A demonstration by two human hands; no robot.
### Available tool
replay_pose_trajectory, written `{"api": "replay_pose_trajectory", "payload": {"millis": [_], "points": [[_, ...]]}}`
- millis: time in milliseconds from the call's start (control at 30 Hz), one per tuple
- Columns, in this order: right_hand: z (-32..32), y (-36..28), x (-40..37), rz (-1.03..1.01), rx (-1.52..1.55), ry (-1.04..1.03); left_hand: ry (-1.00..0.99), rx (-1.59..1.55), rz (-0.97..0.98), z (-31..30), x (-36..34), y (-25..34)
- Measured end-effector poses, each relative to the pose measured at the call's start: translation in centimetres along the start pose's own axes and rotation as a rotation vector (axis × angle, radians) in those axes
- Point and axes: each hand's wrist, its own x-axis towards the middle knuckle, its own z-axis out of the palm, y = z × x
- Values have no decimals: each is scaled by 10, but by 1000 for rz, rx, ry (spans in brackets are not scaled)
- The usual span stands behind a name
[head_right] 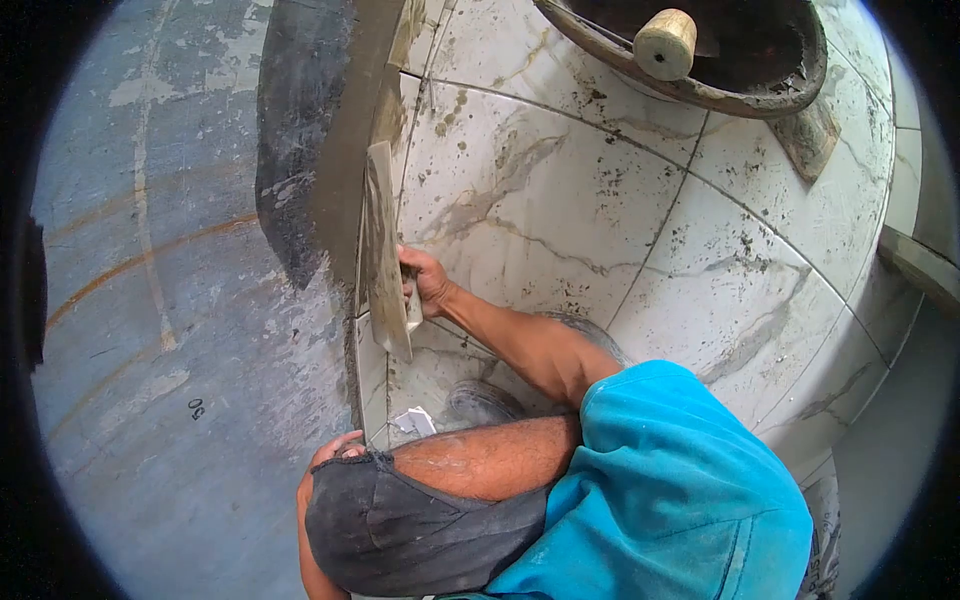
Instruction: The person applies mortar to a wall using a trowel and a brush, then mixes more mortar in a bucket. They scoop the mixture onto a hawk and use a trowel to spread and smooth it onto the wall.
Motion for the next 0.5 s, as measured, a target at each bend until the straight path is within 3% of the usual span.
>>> {"api": "replay_pose_trajectory", "payload": {"millis": [500], "points": [[-17,51,-43,256,117,40,15,-5,49,-2,3,-9]]}}
